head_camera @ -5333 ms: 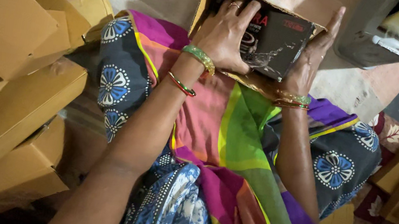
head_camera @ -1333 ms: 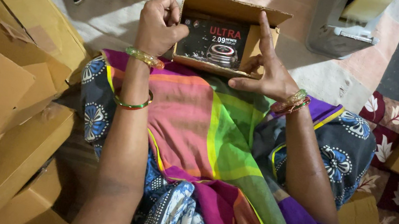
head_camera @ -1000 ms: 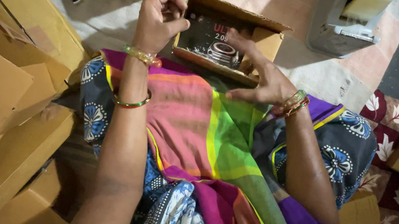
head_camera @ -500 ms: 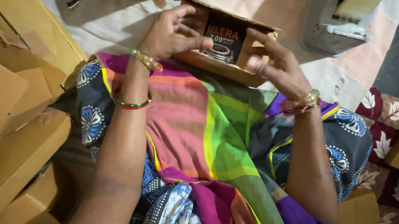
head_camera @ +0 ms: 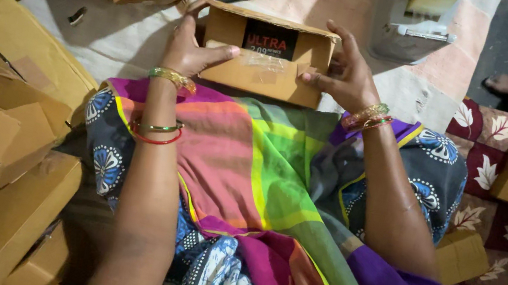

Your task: The person places smartwatch boxes into small cardboard shipping boxes, closes the flaps, and seals them with clear packing tape. The person repeats this process for multiple units, handling the boxes and tape dispenser by hand.

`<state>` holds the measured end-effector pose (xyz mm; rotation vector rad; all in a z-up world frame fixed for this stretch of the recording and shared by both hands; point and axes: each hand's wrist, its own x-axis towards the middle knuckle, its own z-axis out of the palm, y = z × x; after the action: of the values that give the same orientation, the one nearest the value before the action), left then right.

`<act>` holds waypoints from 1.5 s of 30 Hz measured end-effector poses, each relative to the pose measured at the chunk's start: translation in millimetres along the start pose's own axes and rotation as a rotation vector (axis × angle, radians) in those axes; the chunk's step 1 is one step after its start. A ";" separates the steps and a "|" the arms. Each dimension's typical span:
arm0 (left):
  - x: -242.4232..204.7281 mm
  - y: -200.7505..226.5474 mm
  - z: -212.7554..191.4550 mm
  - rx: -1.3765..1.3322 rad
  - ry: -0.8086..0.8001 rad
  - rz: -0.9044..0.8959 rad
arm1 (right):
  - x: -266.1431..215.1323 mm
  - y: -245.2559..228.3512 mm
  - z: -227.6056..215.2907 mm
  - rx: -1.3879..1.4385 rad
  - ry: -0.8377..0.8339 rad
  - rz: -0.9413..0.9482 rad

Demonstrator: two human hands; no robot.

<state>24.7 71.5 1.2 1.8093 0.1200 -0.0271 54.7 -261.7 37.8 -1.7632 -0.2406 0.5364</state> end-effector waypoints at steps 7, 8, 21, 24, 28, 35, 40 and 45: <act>6.7 -18.5 1.8 0.041 -0.002 0.351 | 12.7 1.8 -5.3 -0.013 0.102 -0.128; 8.6 -22.0 2.6 0.001 -0.006 0.334 | 12.9 2.2 -7.1 0.056 0.094 -0.080; 40.1 -38.0 15.1 -0.222 0.080 0.002 | 15.1 5.5 -3.4 -0.044 0.193 -0.136; 41.4 -38.7 11.6 -0.187 0.049 -0.026 | 15.8 10.1 -2.3 0.117 0.168 -0.055; 39.2 -39.0 9.5 -0.172 0.029 0.146 | 19.4 14.9 -0.5 0.063 0.211 -0.078; 35.4 -23.5 11.8 0.096 0.099 0.326 | 27.2 18.0 2.2 0.051 0.344 -0.102; 26.6 3.7 23.4 0.174 0.174 0.175 | 35.9 18.3 -5.0 0.065 0.403 -0.151; 14.0 28.9 67.7 0.945 0.522 0.431 | 37.3 16.1 -5.8 -0.082 0.392 -0.190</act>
<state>44.5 0.0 11.8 2.7097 0.0872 0.8195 88.1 -254.8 14.9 -1.8604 -0.1531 0.0402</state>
